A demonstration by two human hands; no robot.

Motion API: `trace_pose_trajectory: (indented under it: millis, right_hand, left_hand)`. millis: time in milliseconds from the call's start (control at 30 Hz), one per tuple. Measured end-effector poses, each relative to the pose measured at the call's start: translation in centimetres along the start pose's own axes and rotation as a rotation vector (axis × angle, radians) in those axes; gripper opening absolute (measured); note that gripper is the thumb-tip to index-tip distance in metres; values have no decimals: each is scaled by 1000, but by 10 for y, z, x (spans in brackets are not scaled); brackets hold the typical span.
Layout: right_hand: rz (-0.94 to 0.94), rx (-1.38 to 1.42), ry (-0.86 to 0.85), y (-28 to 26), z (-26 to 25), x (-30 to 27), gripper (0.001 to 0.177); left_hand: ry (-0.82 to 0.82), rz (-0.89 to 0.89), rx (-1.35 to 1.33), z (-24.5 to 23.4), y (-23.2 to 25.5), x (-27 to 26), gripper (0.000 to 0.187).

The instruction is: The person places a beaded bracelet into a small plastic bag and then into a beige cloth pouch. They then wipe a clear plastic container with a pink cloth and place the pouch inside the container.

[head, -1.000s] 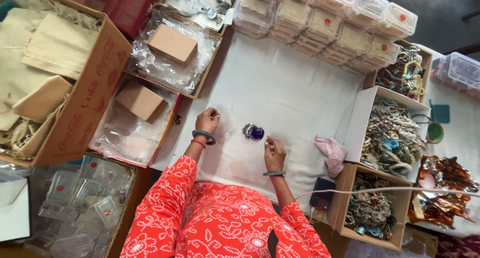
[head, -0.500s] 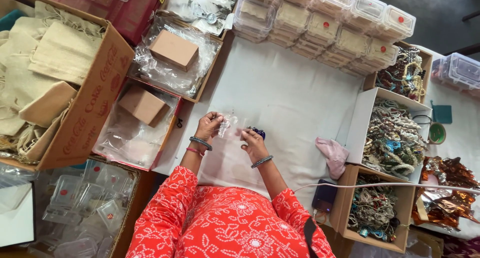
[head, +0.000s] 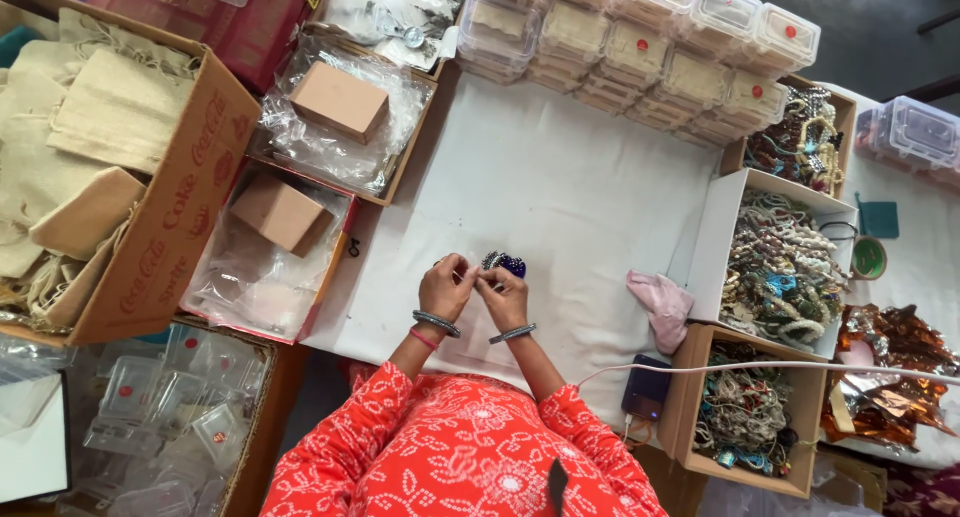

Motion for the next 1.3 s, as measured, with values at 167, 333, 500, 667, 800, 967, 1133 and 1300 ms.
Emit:
trace_pose_trajectory:
  millis: [167, 333, 500, 667, 800, 967, 1133, 1300]
  right_hand:
    - [28, 190, -95, 26, 23, -12, 9]
    - [182, 234, -66, 28, 17, -6, 7]
    - [187, 353, 121, -4, -14, 10, 12]
    - [154, 458, 118, -10, -21, 20, 14]
    - [139, 413, 141, 0, -29, 24, 13]
    - [126, 361, 114, -3, -35, 22, 9]
    - [76, 279, 84, 5, -36, 19, 9]
    - [68, 303, 69, -6, -39, 15, 10]
  left_hand:
    - [-26, 45, 31, -10, -15, -7, 17]
    - [-69, 62, 232, -11, -12, -12, 16]
    - [-78, 139, 293, -6, 32, 3, 16]
    - [-135, 177, 323, 4, 45, 27, 17]
    - [-201, 493, 277, 5, 59, 28, 59]
    - [-482, 486, 336, 23, 51, 26, 97]
    - [-505, 492, 332, 26, 55, 30, 117]
    - [-460, 474, 353, 33, 38, 34, 86]
Point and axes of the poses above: each hand's wrist, its own x-axis towards the middle knuckle, its own z-axis out of the palm, y = z × x, the point moved 5 cm from there along x, towards the middle knuckle, and after that the axes turned 5 degrees about -x, right-handed, at the moved point
